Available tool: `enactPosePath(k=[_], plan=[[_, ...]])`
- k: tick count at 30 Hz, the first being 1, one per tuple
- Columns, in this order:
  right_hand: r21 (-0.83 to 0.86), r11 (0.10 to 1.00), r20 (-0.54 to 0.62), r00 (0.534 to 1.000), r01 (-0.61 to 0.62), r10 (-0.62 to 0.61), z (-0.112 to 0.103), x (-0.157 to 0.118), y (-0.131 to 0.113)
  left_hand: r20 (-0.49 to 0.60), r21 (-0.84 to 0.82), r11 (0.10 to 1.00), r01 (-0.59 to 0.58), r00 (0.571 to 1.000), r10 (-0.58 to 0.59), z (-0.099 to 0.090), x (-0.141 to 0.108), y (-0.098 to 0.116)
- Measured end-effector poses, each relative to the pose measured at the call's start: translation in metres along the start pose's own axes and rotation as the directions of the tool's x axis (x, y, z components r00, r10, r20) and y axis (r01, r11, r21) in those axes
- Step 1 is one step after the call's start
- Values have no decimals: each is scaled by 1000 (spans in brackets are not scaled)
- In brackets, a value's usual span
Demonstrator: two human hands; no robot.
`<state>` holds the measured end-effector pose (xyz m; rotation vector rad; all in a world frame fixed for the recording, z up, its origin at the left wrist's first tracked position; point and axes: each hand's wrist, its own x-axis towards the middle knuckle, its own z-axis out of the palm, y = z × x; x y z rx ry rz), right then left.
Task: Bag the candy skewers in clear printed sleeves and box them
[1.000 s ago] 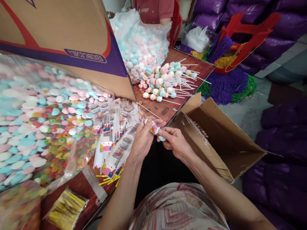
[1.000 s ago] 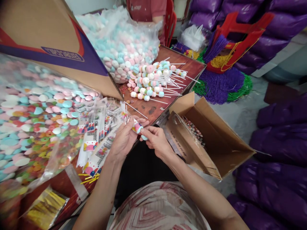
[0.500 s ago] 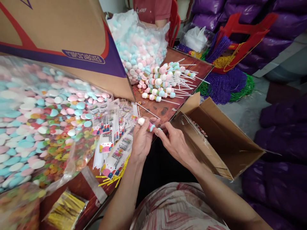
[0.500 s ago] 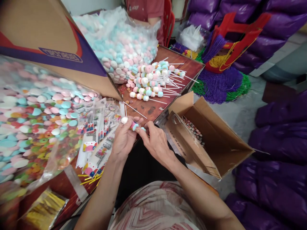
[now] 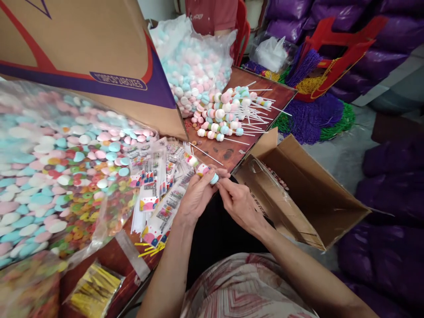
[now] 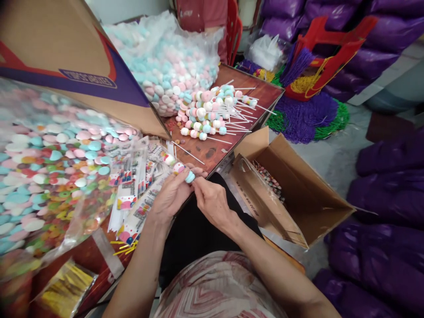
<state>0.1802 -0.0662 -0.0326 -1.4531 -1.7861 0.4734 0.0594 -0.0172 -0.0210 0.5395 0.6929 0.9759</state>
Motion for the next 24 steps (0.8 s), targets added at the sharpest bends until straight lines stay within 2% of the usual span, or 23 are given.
enactPosePath(k=[2,5,7,11,15,21,24], plan=[[49,999,18,1000,-17,16,-5,-2,3,-24,5,1000,18,1000,-18,-4,0,7],[69,997,60,998,-22,18,-9,-7,4,-160,-19,995,-100,982,96,-8,6,12],[41,999,87,996,-16,13,-8,-8,4,-214,-28,985,-169,964,159,-7,9,10],[-201,974,52,994,105,-97,-5,-7,5,-233,-25,982,-186,957,175,-4,11,3],[-456,859,11,967,232,-255,-7,-5,10,-271,-31,989,-143,954,129,-4,8,2],[-524,815,-6,955,249,-296,-5,-6,9,-253,-55,987,-151,959,132,1,9,-4],[-447,873,2,976,194,-216,-2,-4,4,-224,-83,976,-200,958,177,2,9,-8]])
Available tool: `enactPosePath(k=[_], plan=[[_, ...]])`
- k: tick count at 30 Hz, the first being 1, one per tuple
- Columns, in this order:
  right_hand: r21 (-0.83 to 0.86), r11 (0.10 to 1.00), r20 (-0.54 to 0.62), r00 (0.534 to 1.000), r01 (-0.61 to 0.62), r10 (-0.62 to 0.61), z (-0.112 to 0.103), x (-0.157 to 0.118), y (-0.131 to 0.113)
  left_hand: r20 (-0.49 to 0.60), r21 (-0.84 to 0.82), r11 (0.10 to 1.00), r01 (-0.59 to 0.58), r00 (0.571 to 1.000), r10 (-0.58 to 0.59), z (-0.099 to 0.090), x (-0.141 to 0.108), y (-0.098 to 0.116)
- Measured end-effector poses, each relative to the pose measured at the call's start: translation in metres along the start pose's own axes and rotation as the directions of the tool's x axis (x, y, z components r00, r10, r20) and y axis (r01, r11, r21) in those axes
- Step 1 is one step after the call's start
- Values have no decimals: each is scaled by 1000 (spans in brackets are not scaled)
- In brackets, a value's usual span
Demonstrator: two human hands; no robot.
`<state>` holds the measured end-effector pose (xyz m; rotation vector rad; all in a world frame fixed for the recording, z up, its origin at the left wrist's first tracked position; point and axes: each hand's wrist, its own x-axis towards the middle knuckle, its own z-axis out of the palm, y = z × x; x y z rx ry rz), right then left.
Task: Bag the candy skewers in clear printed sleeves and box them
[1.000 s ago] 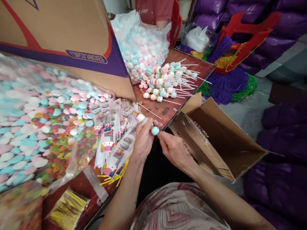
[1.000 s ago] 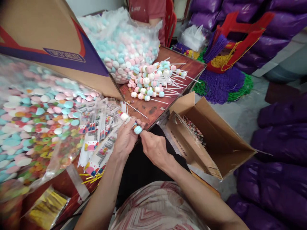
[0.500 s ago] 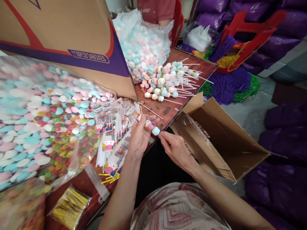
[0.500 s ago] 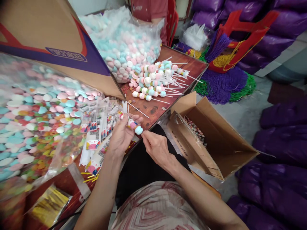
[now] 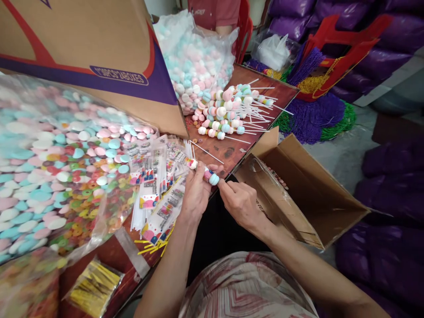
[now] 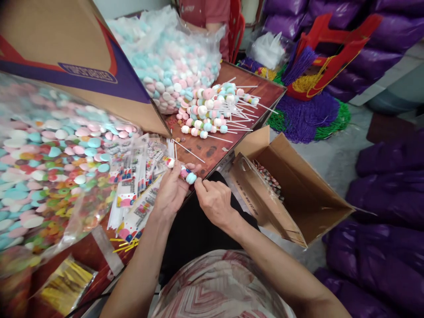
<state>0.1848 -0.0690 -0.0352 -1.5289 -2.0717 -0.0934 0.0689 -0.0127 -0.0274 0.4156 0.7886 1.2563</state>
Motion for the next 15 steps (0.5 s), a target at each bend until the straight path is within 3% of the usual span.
enactPosePath(k=[3,6,8,11,15], plan=[[316,922,155,971,-222,181,-5,5,-4,11,-25,1000,-1,1000,1,0,0,0],[632,620,360,885,-465,296,-12,7,-7,-25,-31,999,24,999,-25,0,0,2],[732,384,454,823,-563,341,-14,8,-9,-64,-41,999,17,998,-19,1,0,2],[776,154,533,767,-612,358,-11,9,-10,-44,-19,1000,-3,999,2,4,-1,0],[796,22,561,751,-605,349,-1,13,-7,51,74,997,8,999,-12,5,-4,-2]])
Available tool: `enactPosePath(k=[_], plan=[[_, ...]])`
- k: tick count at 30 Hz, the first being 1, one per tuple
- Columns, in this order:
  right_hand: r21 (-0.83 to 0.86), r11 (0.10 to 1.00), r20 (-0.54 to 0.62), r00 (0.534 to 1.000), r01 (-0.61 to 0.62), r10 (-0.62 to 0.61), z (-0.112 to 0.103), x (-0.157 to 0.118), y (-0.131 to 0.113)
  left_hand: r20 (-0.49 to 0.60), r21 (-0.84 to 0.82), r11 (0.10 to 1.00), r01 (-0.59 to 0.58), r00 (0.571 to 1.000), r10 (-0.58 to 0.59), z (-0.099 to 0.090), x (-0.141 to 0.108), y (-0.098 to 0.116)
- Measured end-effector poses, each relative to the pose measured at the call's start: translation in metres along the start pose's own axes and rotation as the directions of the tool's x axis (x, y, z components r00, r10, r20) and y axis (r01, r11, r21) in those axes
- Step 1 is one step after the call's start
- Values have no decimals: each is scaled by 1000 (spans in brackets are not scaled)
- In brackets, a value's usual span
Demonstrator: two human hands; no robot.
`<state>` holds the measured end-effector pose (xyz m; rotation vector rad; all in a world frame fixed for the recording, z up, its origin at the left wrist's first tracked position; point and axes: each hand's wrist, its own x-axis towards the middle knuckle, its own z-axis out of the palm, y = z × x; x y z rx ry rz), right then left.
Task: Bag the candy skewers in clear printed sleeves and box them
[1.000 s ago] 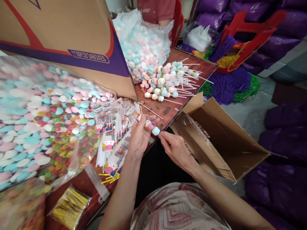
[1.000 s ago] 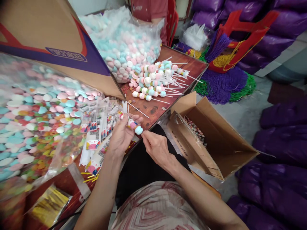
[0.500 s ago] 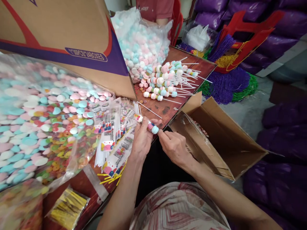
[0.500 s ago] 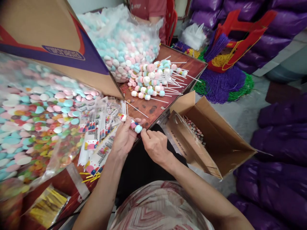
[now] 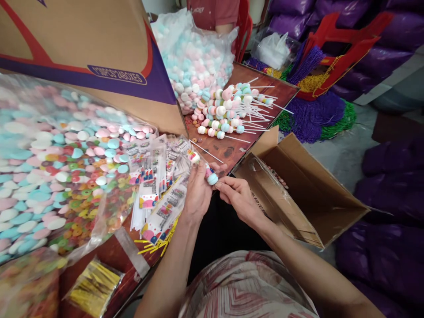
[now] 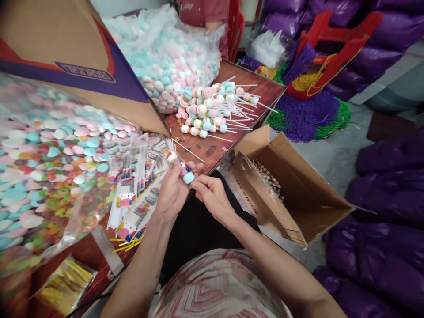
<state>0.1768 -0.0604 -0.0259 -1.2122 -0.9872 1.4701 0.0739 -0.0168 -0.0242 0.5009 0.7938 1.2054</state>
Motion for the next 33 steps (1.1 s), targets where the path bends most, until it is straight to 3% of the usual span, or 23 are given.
enactPosePath(k=[3,6,9,13,15,17,19,21,22,28,33], plan=[[-3,1000,-38,999,-1,1,0,6,1,65,27,999,27,997,-29,0,-2,-1],[-164,985,-90,993,61,-76,0,5,0,92,10,997,70,993,-71,-3,-1,2],[-270,958,-66,991,96,-118,-4,2,-1,61,-4,996,93,994,-93,-6,3,8],[-182,982,-3,999,44,-46,-12,4,-2,-26,-6,1000,28,999,-28,-9,8,17],[-254,966,63,997,53,-39,-14,6,-3,-45,-2,1000,14,999,-14,-8,8,17],[-499,859,90,992,117,-82,-13,4,-6,-56,5,1000,17,998,-16,-7,8,15],[-775,613,62,983,155,-170,-10,0,-9,-71,13,1000,14,997,-13,-6,6,12],[-905,402,34,966,139,-257,-6,-5,-8,-81,17,1000,1,997,1,-6,6,10],[-924,354,38,957,142,-287,-4,-7,-7,-82,18,1000,-1,997,3,-5,5,10],[-892,360,86,885,274,-458,-1,-7,7,-76,12,998,64,995,-63,-4,3,11],[-875,370,94,860,311,-501,-7,-1,9,-51,50,993,105,993,-103,-9,2,12]])
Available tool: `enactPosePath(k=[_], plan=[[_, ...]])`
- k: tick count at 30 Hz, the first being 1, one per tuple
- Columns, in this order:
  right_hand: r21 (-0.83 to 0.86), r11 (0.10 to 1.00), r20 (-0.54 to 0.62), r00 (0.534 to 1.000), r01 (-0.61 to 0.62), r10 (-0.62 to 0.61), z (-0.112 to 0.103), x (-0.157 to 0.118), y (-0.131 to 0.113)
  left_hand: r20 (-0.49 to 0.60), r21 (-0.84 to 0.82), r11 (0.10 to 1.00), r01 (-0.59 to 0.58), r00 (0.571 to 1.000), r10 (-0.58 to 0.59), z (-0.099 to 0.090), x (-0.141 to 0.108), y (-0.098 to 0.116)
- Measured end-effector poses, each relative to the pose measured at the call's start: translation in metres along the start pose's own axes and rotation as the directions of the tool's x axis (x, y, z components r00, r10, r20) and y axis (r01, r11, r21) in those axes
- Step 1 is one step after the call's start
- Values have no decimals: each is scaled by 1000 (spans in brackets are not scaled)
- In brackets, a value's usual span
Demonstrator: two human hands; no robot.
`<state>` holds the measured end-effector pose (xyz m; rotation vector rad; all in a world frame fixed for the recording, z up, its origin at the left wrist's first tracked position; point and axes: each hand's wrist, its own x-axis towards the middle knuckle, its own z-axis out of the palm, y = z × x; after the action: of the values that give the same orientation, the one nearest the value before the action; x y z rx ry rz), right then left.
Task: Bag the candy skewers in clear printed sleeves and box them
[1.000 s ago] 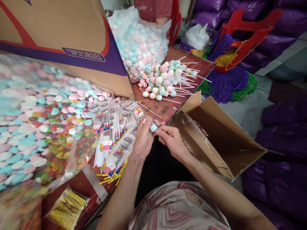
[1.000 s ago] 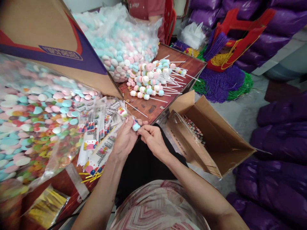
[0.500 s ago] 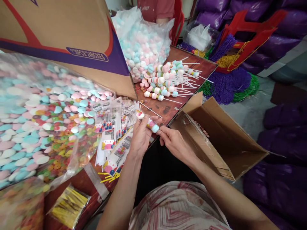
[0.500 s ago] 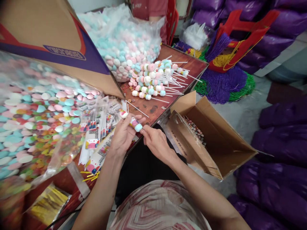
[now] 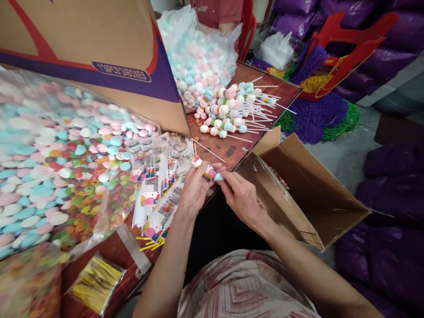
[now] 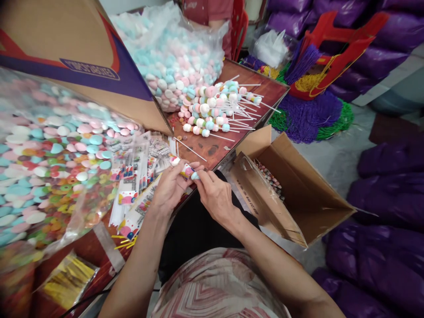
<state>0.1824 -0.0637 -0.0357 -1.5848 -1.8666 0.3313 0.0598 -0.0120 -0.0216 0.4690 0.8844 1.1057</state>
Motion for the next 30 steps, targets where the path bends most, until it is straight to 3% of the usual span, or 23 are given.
enactPosePath(k=[9,17,24,27,30], plan=[[-221,974,-111,991,54,-80,16,-2,-6,-21,-20,995,-97,995,96,9,-3,-12],[224,975,-68,998,-4,20,10,-6,-14,-67,-106,974,-201,979,194,1,3,-13],[326,945,-71,997,-18,43,7,-4,-9,-18,-85,971,-225,974,224,4,1,-21],[534,835,-41,983,-131,181,8,2,-8,19,-71,981,-182,983,184,3,-1,-21],[743,598,87,928,-302,361,10,9,-6,50,-86,988,-126,990,131,1,0,-19]])
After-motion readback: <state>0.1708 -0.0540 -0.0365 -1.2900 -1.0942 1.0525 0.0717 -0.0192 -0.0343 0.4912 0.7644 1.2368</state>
